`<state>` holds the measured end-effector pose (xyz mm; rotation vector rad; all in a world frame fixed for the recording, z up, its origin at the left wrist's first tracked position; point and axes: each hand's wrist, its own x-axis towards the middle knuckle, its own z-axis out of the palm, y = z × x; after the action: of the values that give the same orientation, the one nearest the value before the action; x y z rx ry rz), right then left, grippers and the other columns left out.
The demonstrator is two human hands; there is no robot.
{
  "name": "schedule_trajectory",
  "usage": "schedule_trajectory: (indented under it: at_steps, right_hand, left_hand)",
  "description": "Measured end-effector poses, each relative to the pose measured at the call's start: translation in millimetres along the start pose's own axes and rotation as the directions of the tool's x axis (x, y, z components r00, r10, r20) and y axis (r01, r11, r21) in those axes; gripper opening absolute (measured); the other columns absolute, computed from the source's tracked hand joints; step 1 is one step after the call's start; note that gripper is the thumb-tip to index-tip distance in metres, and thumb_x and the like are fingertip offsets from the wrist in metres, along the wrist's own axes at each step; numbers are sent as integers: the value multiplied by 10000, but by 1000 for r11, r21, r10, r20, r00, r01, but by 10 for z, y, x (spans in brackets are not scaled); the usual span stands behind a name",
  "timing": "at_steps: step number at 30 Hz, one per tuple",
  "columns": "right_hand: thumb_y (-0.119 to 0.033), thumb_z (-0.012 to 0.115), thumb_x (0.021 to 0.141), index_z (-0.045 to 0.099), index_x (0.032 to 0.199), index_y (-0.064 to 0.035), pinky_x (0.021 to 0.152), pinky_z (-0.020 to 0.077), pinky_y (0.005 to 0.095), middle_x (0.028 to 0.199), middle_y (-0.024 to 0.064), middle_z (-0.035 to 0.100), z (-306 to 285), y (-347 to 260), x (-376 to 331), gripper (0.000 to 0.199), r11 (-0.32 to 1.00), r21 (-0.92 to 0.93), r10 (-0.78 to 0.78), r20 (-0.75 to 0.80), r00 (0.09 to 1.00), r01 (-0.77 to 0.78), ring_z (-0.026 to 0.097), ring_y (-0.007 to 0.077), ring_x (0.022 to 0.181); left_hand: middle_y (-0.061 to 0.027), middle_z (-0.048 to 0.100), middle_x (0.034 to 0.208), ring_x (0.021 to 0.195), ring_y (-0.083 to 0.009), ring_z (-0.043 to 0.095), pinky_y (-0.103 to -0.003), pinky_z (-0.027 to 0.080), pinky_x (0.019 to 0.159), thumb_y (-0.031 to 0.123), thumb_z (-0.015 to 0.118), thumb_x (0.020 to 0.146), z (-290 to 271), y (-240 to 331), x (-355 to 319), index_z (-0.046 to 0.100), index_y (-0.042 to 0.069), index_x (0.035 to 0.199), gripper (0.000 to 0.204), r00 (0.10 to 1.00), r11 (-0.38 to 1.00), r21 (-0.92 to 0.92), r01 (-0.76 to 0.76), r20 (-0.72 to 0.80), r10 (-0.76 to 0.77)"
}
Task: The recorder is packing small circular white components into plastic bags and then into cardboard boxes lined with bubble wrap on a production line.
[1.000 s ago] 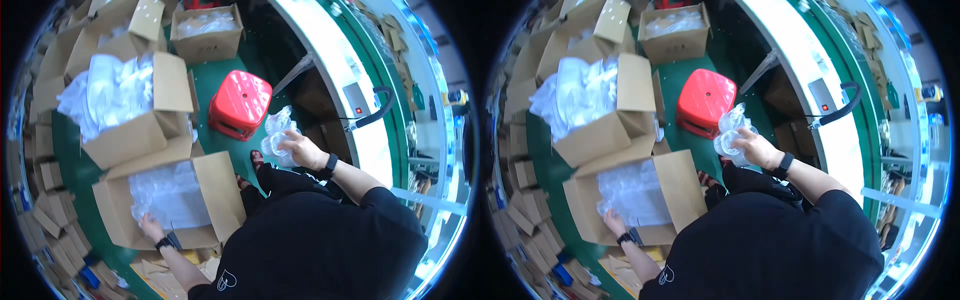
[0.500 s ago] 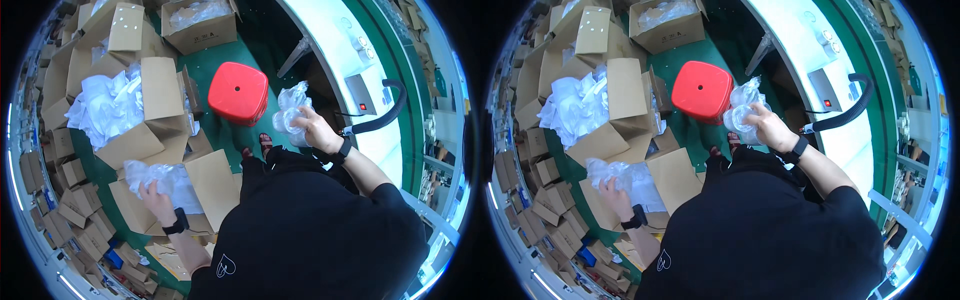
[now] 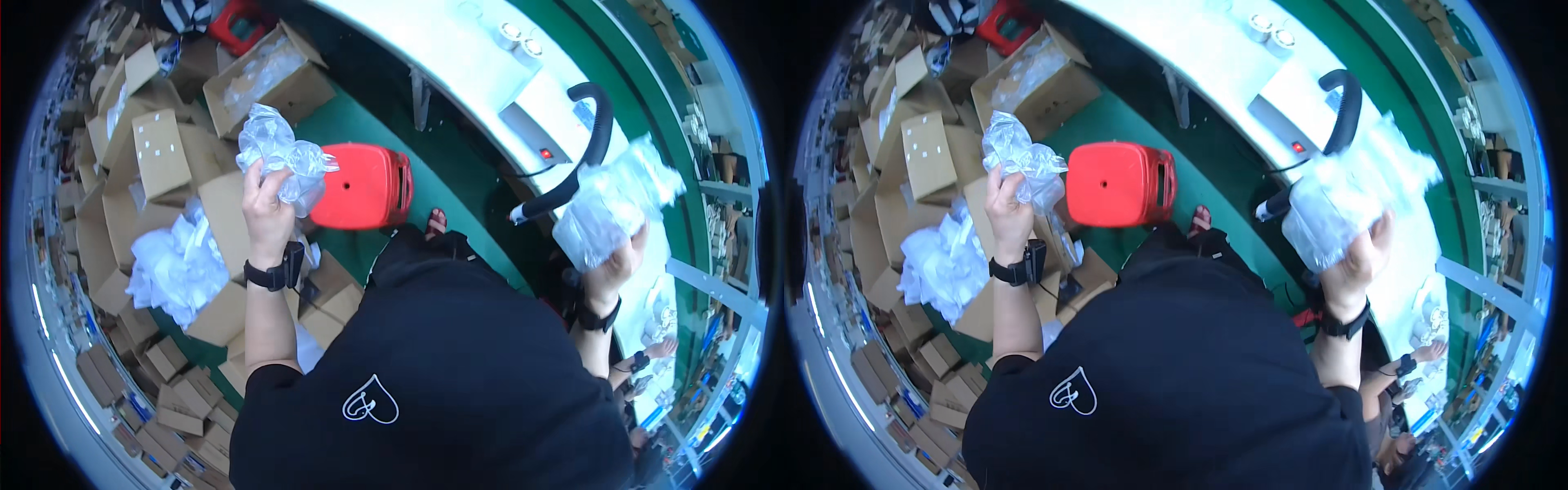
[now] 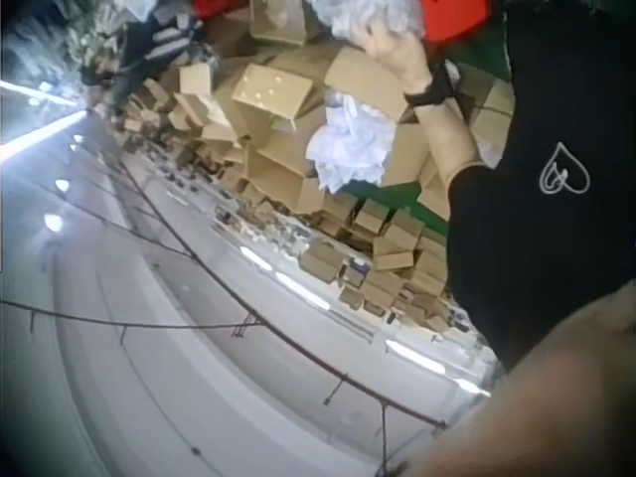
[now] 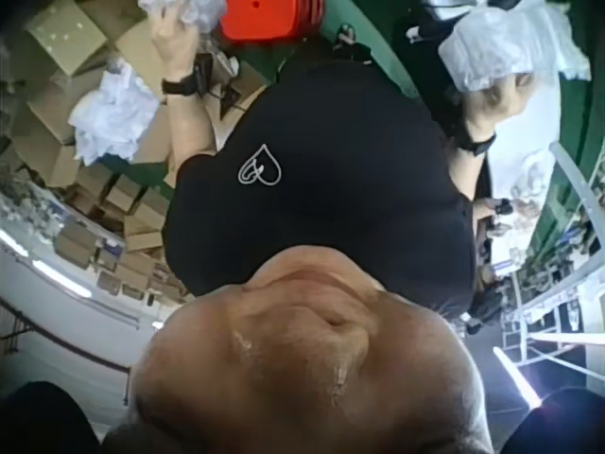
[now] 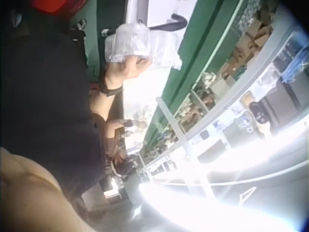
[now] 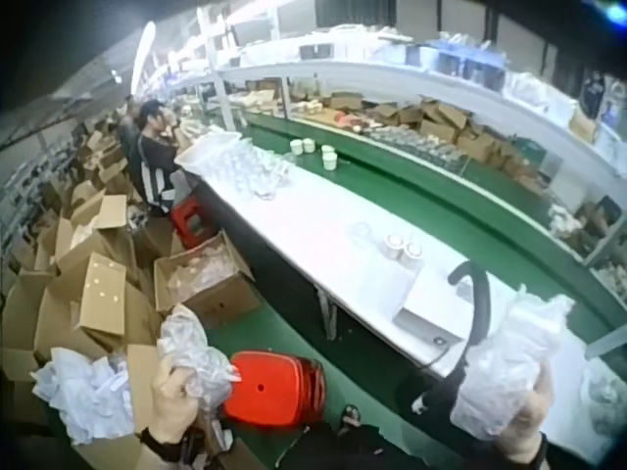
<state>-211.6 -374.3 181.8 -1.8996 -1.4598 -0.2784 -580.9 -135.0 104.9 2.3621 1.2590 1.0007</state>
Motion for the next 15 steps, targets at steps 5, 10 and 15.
schedule_trajectory:
  at_steps: [5,10,15]
  right_hand:
    - [35,677,651,649,946,20,875,423,368,1106,183,559,-296,213,-369,297,977,-75,186,-159,970,-199,553,319,1019]
    - [45,656,666,649,991,17,905,406,372,1135,187,553,-531,404,-432,327,931,-153,272,-310,911,-330,539,331,1053]
    - [60,618,692,637,1036,23,920,397,372,1147,192,544,-491,446,-455,346,841,-203,375,-451,810,-502,526,343,1075]
  left_hand:
    - [-206,563,1093,1021,-358,567,-349,465,853,-174,524,592,191,378,783,645,15,910,389,974,977,-70,-203,83,208]
    - [-133,615,1037,978,-268,604,-311,477,841,-182,505,652,379,625,1760,631,10,952,378,946,916,-397,-61,269,180]
    - [-66,638,978,927,-188,618,-308,497,829,-114,563,764,527,725,2745,613,20,1017,291,805,656,-591,469,592,-42]
